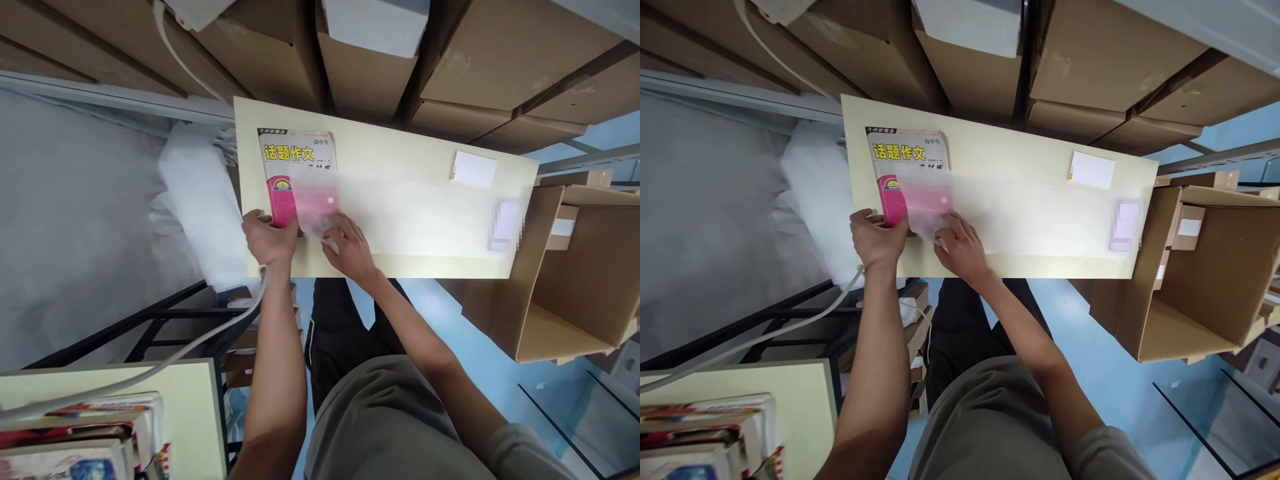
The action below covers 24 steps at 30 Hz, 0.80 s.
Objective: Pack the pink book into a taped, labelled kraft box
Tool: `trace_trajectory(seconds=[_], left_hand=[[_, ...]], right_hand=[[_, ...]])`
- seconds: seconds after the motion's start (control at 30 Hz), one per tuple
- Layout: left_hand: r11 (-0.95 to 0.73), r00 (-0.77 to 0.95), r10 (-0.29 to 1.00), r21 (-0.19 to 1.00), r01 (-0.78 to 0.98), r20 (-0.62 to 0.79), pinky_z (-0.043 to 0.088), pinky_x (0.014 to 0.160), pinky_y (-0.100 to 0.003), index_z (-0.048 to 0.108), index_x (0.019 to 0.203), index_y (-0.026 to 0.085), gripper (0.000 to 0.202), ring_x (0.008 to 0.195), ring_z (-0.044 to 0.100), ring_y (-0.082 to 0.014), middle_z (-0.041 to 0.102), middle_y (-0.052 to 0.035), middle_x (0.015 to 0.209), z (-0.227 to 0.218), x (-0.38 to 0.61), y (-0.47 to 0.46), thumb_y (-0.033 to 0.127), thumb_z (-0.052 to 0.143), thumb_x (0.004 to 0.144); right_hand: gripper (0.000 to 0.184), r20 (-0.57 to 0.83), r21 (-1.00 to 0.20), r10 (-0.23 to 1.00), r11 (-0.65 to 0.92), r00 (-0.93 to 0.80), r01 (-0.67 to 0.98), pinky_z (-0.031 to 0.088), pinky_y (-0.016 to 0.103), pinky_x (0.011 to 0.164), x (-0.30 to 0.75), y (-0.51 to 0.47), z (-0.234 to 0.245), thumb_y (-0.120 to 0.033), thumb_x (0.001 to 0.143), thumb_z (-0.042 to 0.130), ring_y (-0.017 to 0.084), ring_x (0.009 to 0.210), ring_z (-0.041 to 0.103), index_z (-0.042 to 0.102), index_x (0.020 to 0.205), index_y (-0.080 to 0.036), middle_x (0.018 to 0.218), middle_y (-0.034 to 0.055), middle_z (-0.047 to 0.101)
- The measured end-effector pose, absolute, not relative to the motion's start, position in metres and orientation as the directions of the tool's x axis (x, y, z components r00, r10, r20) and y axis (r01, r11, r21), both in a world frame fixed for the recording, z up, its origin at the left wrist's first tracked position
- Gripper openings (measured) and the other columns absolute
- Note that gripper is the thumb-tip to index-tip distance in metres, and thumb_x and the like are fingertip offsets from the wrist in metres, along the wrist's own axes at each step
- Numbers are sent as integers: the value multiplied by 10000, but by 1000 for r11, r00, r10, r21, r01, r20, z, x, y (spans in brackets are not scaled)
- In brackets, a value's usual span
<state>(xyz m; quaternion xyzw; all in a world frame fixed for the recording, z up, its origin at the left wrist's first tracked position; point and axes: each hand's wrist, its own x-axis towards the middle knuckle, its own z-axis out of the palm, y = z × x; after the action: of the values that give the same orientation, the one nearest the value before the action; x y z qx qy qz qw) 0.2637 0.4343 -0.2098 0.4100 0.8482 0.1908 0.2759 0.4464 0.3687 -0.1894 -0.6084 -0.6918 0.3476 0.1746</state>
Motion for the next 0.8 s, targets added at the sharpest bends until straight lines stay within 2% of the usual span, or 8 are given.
trace_trajectory(seconds=[0.1, 0.27, 0.37, 0.47, 0.53, 0.63, 0.73, 0.8], left_hand=[[687, -598, 714, 532, 496, -364, 608, 1013, -438, 656, 1068, 203, 506, 947, 708, -263, 651, -7, 929, -209, 267, 441, 295, 1003, 711], [608, -427, 770, 747, 269, -473, 554, 740, -306, 649, 863, 227, 275, 746, 592, -183, 625, 22, 768, -201, 268, 448, 377, 879, 886], [474, -460, 834, 822, 315, -305, 594, 839, -308, 592, 901, 237, 279, 866, 659, -193, 690, -5, 897, -180, 265, 443, 341, 851, 889], [263, -427, 904, 799, 541, -8, 608, 978, -372, 620, 1033, 225, 294, 1037, 707, -235, 749, -74, 1119, -145, 251, 431, 413, 807, 905], [185, -395, 910, 729, 659, 126, 608, 971, -410, 641, 1070, 230, 335, 1054, 710, -263, 753, -92, 1150, -120, 239, 420, 491, 777, 912], [166, -457, 860, 724, 670, 226, 603, 954, -443, 629, 997, 265, 354, 999, 691, -273, 708, -54, 1034, -93, 226, 406, 568, 762, 872], [210, -570, 812, 849, 485, 125, 591, 897, -419, 605, 896, 275, 361, 885, 636, -236, 646, -12, 913, -85, 234, 394, 554, 814, 801], [291, -576, 810, 927, 237, -107, 578, 841, -383, 600, 867, 271, 383, 835, 620, -213, 658, -4, 888, -91, 254, 387, 538, 858, 774]], right_hand=[[147, -157, -711, 972, 12, -175, 703, 468, 563, 1410, 446, 366, -200, -179, 1108, 643, 325, 1729, 462, 762, 1170, -238, 1665, 164, 659], [181, -99, -742, 986, 16, -133, 671, 474, 556, 1415, 450, 362, -205, -186, 1127, 599, 314, 1738, 451, 766, 1189, -217, 1649, 192, 660], [169, -79, -772, 989, 21, -129, 635, 494, 577, 1398, 453, 359, -209, -209, 1134, 617, 305, 1729, 473, 769, 1201, -242, 1645, 170, 677], [94, -108, -784, 985, 1, -138, 621, 499, 612, 1382, 453, 355, -212, -316, 1124, 717, 333, 1732, 473, 775, 1167, -256, 1662, 170, 676], [232, -135, -789, 976, -3, -168, 614, 478, 638, 1385, 452, 353, -213, -458, 1064, 830, 374, 1745, 447, 781, 1154, -250, 1683, 186, 661], [417, -160, -824, 965, -14, -208, 567, 439, 650, 1403, 451, 351, -205, -589, 999, 884, 399, 1769, 396, 792, 1205, -238, 1713, 194, 638], [513, -185, -891, 974, -111, -129, 440, 463, 623, 1385, 460, 353, -187, -698, 1077, 722, 371, 1758, 424, 777, 1333, -257, 1718, 170, 641], [692, -229, -938, 973, -213, -27, 274, 543, 597, 1312, 474, 357, -171, -837, 1102, 526, 359, 1659, 568, 730, 1450, -275, 1671, 161, 682]])
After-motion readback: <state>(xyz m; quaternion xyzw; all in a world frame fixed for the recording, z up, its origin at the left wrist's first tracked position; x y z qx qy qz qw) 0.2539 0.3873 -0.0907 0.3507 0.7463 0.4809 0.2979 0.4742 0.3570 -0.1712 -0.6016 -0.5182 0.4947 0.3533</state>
